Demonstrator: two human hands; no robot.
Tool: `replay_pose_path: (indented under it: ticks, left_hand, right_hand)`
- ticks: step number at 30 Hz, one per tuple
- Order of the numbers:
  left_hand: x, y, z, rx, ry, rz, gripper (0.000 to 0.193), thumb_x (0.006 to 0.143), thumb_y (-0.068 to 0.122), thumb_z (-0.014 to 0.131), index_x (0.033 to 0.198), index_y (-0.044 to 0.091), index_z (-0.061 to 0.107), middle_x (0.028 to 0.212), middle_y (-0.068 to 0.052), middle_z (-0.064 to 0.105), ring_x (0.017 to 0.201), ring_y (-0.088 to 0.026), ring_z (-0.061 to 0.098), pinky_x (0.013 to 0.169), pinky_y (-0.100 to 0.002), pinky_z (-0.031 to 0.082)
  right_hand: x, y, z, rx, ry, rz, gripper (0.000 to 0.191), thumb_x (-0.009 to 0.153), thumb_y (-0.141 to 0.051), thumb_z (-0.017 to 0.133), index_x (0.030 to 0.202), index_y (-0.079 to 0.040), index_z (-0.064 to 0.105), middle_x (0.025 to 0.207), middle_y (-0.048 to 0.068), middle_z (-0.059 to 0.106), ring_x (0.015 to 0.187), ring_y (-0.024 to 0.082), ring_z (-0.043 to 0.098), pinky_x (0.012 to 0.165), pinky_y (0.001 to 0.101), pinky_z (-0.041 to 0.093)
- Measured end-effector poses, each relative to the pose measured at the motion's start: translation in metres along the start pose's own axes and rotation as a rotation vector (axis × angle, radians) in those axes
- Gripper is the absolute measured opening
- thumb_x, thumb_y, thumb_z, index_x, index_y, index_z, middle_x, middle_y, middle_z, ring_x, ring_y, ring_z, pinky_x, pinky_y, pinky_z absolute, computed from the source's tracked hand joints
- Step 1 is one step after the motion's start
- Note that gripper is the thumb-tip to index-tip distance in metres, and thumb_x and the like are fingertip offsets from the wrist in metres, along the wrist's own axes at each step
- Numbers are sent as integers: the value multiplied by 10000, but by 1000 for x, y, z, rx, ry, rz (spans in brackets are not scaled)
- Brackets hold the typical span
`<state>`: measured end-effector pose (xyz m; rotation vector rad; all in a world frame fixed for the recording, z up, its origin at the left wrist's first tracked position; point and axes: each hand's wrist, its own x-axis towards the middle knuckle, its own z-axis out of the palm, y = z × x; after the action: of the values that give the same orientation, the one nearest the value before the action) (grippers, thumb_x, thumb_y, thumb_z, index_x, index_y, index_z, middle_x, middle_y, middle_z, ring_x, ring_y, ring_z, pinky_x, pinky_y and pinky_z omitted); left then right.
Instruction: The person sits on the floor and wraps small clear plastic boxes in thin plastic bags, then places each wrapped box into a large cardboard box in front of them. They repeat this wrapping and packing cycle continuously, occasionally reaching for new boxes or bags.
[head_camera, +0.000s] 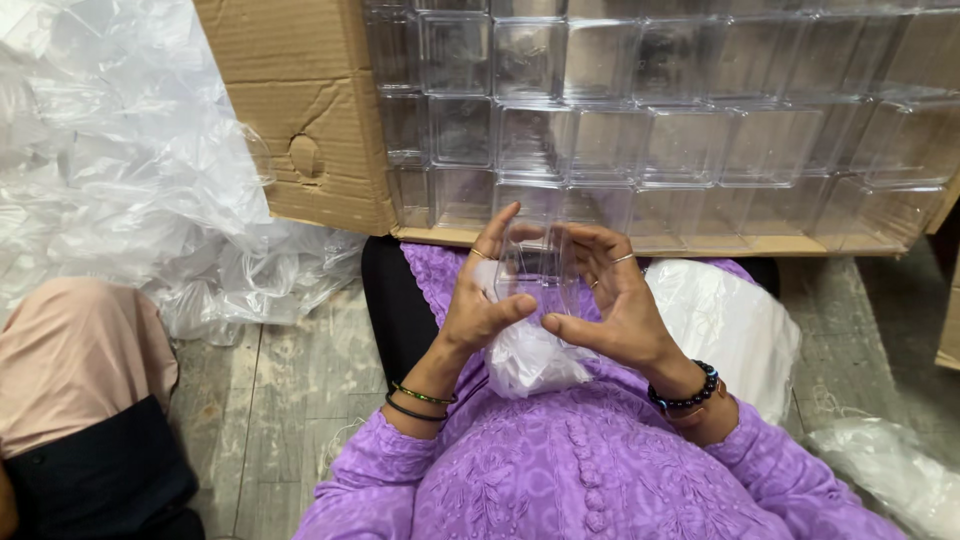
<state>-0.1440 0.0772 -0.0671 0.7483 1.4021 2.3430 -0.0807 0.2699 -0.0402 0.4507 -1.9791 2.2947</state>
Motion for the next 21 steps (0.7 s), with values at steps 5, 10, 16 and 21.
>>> replay_pose_path:
  ticks: [5,10,16,21]
  left_hand:
    - [-3,-3,-1,137,-19,13,1150,805,430,894,1664,47,233,1509,-146,493,1449,-253,470,1239,-399,390]
    - [-9,-16,5,211,-6,27,1189,787,398,887,1688,59,191,1502,-126,492,1453,-244,457,1241,-393,359]
    - [-2,-27,-16,-343,80,-331,854,917,431,766,1552,33,355,1251,-156,687,769,-105,521,666,-237,454]
    - [0,-34,-24,-437,-11,-627,778,930,589,658,1467,54,482,1156,-165,682,800,-159,621,670,-315,558]
  right_hand:
    - [-1,11,-7,33,-22,-41,923,759,0,870,1517,-75,350,1580,122,413,1495,244,411,1267,399,318]
    - [-9,26,-2,42,12,-129,865,819,-43,884,1514,-64,370,1646,174,371,1575,283,336,1338,427,247]
    - [-2,8,-20,-664,-242,-50,1279,650,-347,975,1584,25,185,1553,194,420,1494,336,384,1199,466,340]
    - [19,-5,-43,-596,-339,-190,844,676,-278,963,1354,-65,508,1545,177,448,1445,287,469,1182,403,418]
